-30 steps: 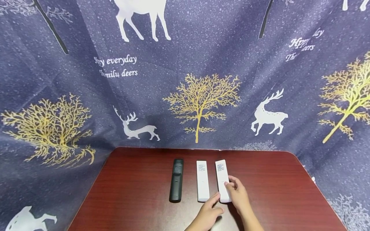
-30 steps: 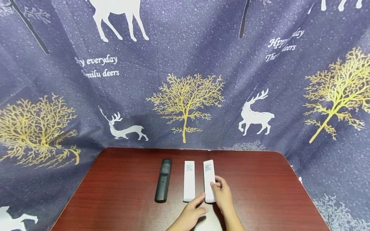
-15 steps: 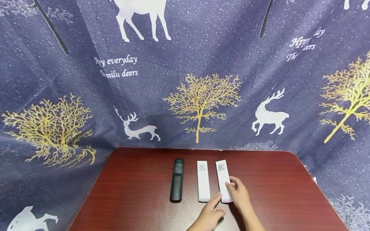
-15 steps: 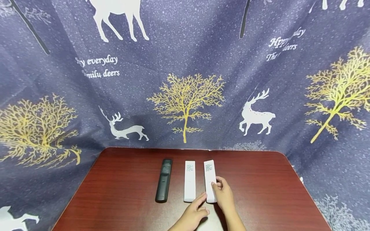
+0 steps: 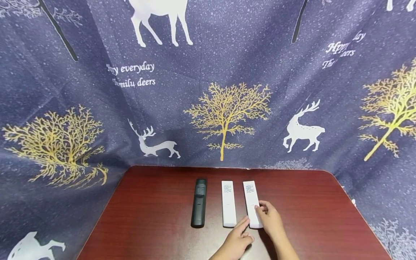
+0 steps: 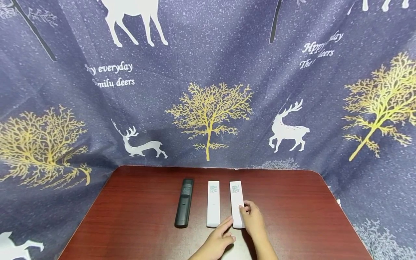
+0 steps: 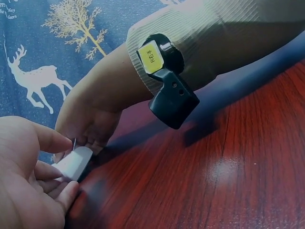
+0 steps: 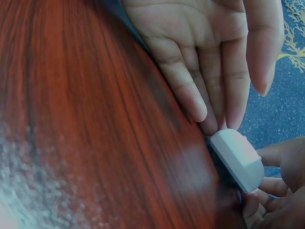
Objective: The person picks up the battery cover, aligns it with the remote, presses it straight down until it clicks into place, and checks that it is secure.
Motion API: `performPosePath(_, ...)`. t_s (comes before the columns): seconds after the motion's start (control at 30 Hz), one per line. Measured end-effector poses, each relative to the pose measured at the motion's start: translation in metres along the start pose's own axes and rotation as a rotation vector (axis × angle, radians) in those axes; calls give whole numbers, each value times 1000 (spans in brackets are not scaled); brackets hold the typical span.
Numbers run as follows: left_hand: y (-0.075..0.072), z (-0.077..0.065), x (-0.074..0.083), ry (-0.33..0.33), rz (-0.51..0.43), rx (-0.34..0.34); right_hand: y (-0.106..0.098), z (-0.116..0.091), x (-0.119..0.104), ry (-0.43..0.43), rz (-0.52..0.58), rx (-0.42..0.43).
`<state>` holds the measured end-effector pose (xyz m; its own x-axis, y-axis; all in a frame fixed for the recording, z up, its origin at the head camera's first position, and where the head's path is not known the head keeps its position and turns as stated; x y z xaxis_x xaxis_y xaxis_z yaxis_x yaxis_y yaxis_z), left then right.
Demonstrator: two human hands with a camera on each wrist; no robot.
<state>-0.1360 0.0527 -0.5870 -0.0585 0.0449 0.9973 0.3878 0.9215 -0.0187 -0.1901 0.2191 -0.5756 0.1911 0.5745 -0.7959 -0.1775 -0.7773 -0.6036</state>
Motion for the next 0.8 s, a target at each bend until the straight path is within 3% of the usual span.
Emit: performPosePath(0.8, -2, 2, -2, -17, 11, -27, 2, 0, 4, -26, -62, 37)
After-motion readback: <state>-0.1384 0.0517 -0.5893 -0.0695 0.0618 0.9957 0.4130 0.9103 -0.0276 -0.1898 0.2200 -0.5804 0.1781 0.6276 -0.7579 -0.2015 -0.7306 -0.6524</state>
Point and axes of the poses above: each hand's wrist, its own z-axis towards the middle knuckle, its own y-axis out of the palm, x = y × z, the point moved 1 cm from there along z, towards the middle knuckle, and after that the axes turned 1 degree about x, right-handed, at the moved point
